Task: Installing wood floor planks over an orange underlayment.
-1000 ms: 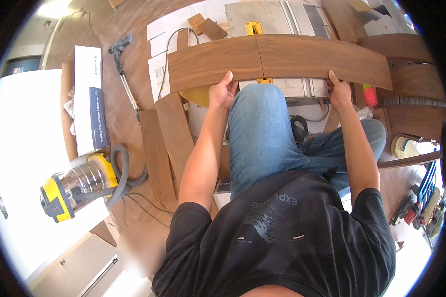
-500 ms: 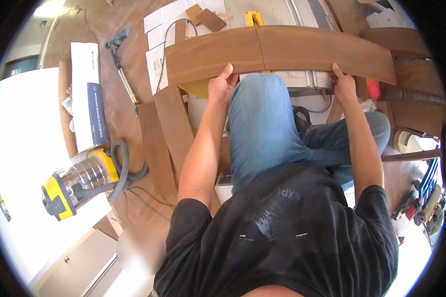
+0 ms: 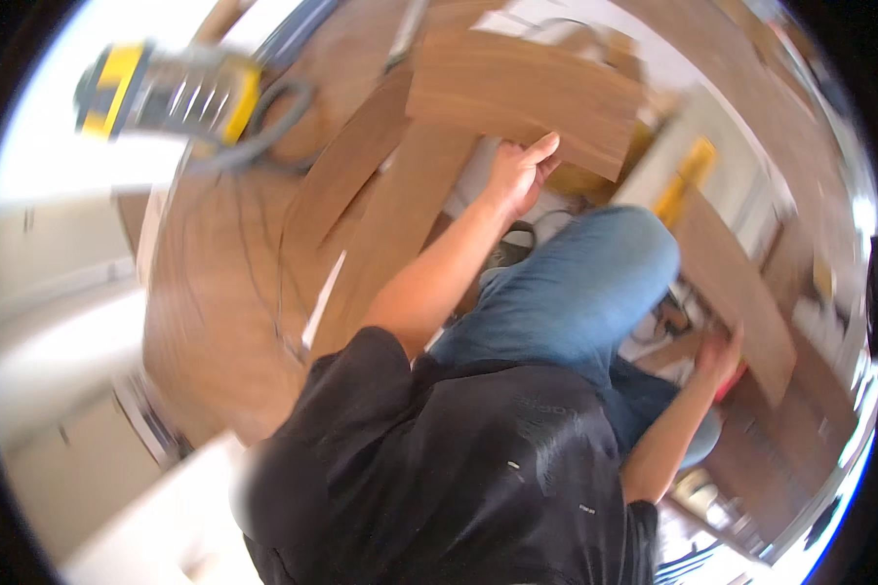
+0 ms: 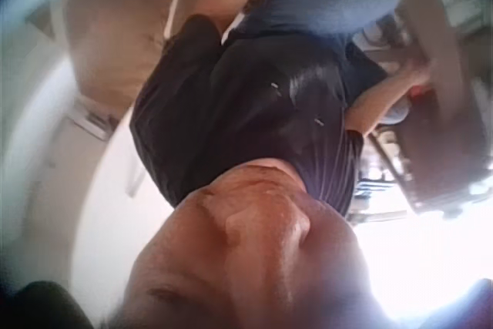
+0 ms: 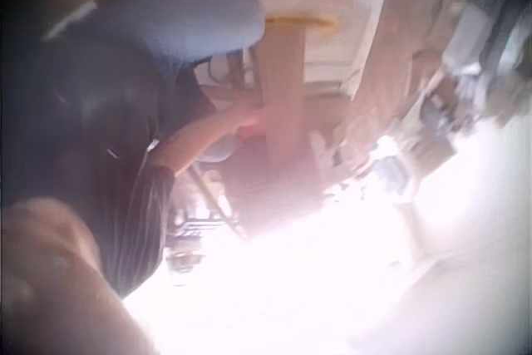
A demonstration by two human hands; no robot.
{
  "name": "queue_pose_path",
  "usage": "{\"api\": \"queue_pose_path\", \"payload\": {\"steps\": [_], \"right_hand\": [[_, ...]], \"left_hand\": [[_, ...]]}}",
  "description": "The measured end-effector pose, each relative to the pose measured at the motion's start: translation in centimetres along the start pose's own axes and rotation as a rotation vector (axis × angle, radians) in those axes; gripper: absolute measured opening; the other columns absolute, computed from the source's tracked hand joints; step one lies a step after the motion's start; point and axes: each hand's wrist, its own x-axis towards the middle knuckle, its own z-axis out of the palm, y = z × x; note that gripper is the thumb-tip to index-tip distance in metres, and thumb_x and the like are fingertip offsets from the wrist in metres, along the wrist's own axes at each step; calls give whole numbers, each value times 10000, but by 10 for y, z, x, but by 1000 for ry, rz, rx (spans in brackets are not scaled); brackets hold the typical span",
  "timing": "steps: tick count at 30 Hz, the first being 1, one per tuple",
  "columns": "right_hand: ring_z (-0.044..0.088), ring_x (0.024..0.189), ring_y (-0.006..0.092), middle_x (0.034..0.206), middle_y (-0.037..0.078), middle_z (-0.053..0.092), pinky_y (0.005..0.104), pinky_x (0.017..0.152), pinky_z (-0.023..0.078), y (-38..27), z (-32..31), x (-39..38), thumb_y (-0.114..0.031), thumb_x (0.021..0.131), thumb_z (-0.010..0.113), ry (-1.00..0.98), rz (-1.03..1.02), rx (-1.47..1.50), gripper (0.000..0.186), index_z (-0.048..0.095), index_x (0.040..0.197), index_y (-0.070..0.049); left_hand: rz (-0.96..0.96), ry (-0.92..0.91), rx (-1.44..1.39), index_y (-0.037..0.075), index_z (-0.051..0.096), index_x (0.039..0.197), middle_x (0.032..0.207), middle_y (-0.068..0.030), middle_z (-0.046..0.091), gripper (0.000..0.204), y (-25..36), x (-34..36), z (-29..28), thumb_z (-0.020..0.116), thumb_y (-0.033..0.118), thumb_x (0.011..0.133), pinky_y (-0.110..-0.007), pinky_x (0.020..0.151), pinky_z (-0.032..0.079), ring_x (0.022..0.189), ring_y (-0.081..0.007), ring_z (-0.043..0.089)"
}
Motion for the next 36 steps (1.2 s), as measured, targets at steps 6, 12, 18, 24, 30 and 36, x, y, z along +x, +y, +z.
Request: {"api": "queue_pose_path", "payload": {"steps": [6, 12, 18, 24, 30, 36], "right_hand": [[497, 1334, 328, 1458, 223, 521, 448, 1160, 370, -63, -24, 8, -183, 1036, 563, 77, -311, -281, 457, 498, 1389, 101], [477, 1362, 356, 1457, 228, 520, 487, 1156, 364, -85, 60, -55, -182, 1021, 564, -129, -404, -179, 450, 510, 1393, 66], [442, 1380, 356, 1458, 206, 523, 516, 1160, 324, -106, 136, -87, -211, 1007, 582, -504, -584, -348, 442, 543, 1373, 32], [450, 1372, 362, 1464, 203, 516, 516, 1170, 304, -70, 239, -122, -167, 973, 634, -724, -455, -172, 435, 561, 1354, 31], [589, 1258, 251, 1306, 128, 673, 495, 1160, 365, 7, 292, -202, -110, 996, 605, -1185, -73, -33, 258, 673, 1228, -20], [626, 1210, 271, 1310, 127, 658, 448, 1058, 499, 92, 320, -241, -22, 997, 565, -1146, -159, -220, 334, 611, 1317, -101]], "left_hand": [[82, 29, 514, -30, 499, 1395, 1344, -135, 630, 626, 215, -89, -154, 787, 81, 850, -465, 1121, 450, 1251, -276, 607], [-266, 514, 976, -12, 599, 1306, 1214, -60, 681, 540, 338, -280, -291, 810, 196, 855, -324, 1080, 450, 1201, -192, 614], [-1081, -184, 1377, -20, 615, 1321, 1238, -135, 706, 661, 282, -328, -304, 856, 273, 780, -381, 984, 515, 1132, -228, 667], [-1351, -535, 1836, 27, 677, 1268, 1208, -152, 719, 623, 156, -359, -363, 844, 371, 775, -438, 914, 538, 1076, -313, 696], [-1387, -385, 1836, 60, 722, 1207, 1214, -162, 716, 553, 123, -376, -301, 797, 437, 809, -505, 946, 533, 1132, -360, 673], [-297, 88, 2158, 68, 710, 1018, 965, -141, 737, 220, 174, -304, -200, 603, 242, 937, -450, 702, 579, 862, -327, 724]]}}
